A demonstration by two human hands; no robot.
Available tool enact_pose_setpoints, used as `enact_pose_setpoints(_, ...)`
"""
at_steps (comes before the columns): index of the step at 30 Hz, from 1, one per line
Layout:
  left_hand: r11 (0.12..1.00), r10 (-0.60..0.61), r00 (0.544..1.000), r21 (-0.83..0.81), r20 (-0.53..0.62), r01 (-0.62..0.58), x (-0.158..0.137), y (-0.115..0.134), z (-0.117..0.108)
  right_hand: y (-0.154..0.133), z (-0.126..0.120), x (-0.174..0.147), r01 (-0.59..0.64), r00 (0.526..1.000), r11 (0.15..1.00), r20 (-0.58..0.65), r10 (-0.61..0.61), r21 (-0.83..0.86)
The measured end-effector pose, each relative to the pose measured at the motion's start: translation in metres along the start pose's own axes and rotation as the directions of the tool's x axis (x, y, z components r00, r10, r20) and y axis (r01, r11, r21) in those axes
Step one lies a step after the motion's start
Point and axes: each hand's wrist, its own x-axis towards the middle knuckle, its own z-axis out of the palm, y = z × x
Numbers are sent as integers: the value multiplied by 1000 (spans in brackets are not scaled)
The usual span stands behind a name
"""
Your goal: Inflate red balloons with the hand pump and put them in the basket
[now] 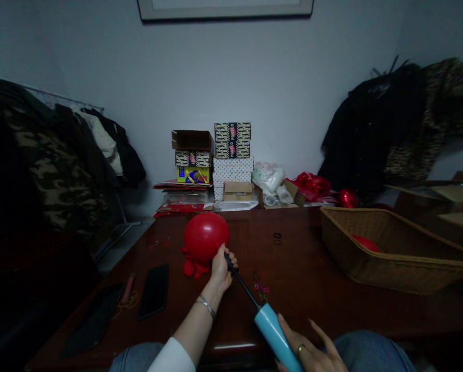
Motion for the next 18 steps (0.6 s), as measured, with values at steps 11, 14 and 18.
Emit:
enact_pose_setpoints(11, 998, -55, 998, 22, 9, 55, -20, -22, 13, -23, -8, 57, -346, 937, 929, 100, 335, 130)
enact_pose_setpoints(14, 998, -51, 999, 31, -1, 52, -19, -22, 12, -27, -7, 62, -352, 935, 924, 107, 338, 153)
enact_pose_setpoints(18, 998, -33, 999, 49, -20, 34, -16, -20, 11, -29, 1, 53, -314, 949, 938, 75, 306, 149)
